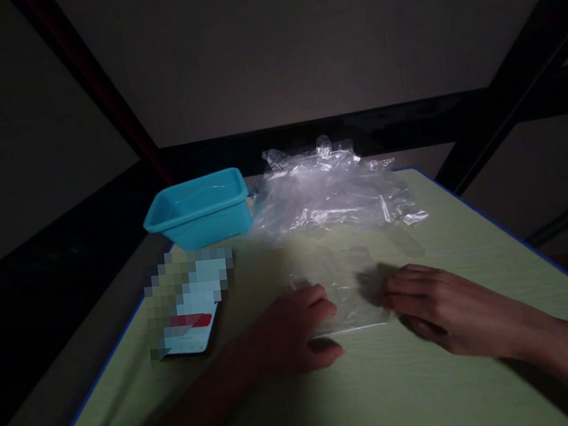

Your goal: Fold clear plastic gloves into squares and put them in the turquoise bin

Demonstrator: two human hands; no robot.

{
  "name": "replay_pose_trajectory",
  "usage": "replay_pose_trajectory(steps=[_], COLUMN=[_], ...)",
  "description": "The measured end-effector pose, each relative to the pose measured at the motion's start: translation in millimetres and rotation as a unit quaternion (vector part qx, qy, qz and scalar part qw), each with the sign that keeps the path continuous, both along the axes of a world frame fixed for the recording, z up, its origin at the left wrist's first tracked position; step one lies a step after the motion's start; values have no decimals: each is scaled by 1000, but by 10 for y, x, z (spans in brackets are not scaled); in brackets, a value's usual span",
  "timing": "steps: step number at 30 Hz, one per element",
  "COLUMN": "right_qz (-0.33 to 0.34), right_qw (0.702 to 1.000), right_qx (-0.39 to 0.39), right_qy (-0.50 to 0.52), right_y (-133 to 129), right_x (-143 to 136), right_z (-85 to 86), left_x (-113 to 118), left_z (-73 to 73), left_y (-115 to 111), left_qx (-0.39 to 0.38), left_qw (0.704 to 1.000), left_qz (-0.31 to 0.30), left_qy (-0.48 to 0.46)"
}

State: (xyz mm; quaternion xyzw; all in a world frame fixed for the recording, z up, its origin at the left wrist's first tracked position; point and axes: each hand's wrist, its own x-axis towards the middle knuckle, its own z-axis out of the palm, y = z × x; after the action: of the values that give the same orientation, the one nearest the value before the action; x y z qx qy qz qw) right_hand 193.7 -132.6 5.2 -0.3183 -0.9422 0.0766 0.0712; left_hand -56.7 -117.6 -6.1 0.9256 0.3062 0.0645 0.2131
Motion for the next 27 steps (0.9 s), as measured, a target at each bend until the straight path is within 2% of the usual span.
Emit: replay_pose_trajectory(steps=[6, 15, 19, 23, 27], right_qz=[-8, -27, -50, -61, -91], right_qw=[997, 977, 973, 967, 951], right_qx=[-52, -155, -156, -137, -147], right_qy=[49, 146, 164, 206, 258], right_y=[56, 151, 152, 151, 129], right_x=[32, 115, 109, 94, 104], right_z=[30, 14, 7, 47, 111], left_x=[-1, -12, -20, -35, -47], left_z=[-28, -93, -106, -110, -111], left_y=[0, 0, 7, 27, 58], left_qx=[22, 84, 159, 216, 187], left_qw=[1000, 996, 987, 974, 972], left_qz=[3, -3, -20, -22, 16], left_qy=[-1, -20, -16, -61, -140])
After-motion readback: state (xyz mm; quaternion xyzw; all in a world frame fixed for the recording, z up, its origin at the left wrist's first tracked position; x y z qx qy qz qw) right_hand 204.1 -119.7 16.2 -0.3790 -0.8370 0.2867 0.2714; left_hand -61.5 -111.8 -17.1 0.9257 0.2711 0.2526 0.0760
